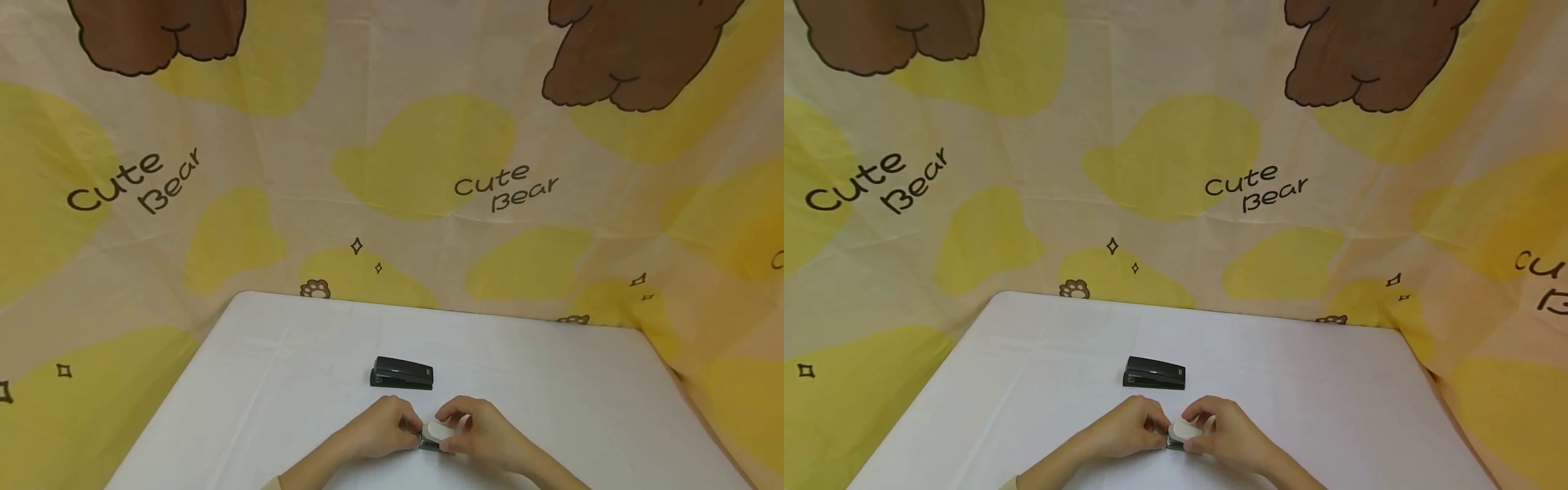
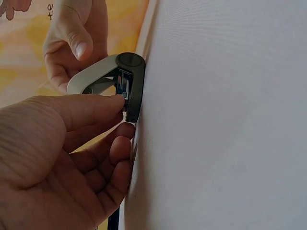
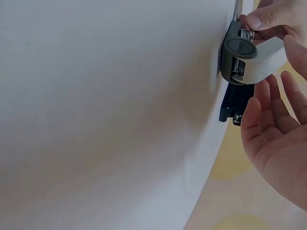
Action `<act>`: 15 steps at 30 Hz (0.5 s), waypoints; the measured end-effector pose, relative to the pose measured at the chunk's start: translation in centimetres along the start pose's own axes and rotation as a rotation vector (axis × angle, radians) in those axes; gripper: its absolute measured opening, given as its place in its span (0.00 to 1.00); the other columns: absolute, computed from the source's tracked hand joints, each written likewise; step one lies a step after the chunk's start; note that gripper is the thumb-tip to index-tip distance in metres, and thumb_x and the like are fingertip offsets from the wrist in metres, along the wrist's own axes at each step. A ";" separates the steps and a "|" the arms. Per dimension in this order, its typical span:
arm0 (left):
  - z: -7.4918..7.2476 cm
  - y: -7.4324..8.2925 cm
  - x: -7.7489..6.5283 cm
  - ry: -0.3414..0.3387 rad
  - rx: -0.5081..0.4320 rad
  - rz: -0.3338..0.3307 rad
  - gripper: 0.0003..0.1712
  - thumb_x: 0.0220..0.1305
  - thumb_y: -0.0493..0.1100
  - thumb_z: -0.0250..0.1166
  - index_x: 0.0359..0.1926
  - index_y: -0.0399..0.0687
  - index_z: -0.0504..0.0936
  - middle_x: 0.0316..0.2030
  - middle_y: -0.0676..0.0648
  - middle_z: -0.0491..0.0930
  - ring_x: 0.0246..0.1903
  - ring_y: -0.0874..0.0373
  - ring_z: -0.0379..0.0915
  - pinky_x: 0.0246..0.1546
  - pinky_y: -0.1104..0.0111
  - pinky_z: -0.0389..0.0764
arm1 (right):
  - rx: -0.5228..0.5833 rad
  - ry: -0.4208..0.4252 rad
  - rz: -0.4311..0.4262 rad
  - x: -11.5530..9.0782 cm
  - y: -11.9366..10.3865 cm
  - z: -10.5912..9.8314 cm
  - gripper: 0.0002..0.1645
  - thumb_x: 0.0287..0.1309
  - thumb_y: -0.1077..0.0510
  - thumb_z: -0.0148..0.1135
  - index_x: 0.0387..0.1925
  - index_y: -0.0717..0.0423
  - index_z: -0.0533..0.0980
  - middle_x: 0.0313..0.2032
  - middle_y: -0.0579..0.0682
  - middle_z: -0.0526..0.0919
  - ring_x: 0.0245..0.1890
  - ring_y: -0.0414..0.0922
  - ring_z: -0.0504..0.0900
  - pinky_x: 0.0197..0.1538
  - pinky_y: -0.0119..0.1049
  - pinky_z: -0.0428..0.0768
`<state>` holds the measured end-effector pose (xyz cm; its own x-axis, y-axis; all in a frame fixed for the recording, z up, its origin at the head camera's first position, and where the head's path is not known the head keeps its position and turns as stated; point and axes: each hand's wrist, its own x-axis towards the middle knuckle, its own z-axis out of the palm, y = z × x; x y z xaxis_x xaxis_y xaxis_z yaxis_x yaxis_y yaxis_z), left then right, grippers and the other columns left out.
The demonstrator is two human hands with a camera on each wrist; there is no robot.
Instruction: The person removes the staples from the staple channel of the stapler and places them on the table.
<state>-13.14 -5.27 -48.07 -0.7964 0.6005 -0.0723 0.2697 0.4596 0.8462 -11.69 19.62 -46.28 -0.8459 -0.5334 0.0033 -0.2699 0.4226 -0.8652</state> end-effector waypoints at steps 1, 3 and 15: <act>0.0 0.0 0.0 0.002 0.004 0.002 0.08 0.56 0.32 0.77 0.38 0.44 0.92 0.29 0.63 0.80 0.29 0.70 0.70 0.33 0.74 0.75 | -0.001 -0.001 -0.004 0.0 0.0 0.1 0.18 0.53 0.58 0.81 0.45 0.50 0.84 0.41 0.41 0.85 0.40 0.40 0.80 0.39 0.32 0.78; 0.1 -0.1 0.0 0.003 0.009 0.004 0.08 0.56 0.33 0.77 0.38 0.44 0.92 0.29 0.63 0.80 0.29 0.70 0.70 0.33 0.74 0.75 | -0.005 -0.003 -0.007 0.1 0.0 0.2 0.18 0.52 0.58 0.82 0.45 0.50 0.84 0.41 0.40 0.85 0.41 0.40 0.80 0.41 0.32 0.77; 0.3 -0.3 0.0 0.015 0.009 0.020 0.06 0.58 0.35 0.77 0.37 0.46 0.92 0.29 0.64 0.80 0.29 0.71 0.71 0.33 0.74 0.75 | -0.036 -0.006 -0.015 0.5 -0.2 0.4 0.18 0.53 0.56 0.82 0.45 0.50 0.84 0.41 0.38 0.85 0.41 0.38 0.79 0.42 0.32 0.78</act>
<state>-13.01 -5.22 -48.52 -0.7984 0.6003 -0.0474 0.2907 0.4532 0.8427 -11.87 18.95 -46.29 -0.8391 -0.5438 0.0131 -0.2987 0.4405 -0.8466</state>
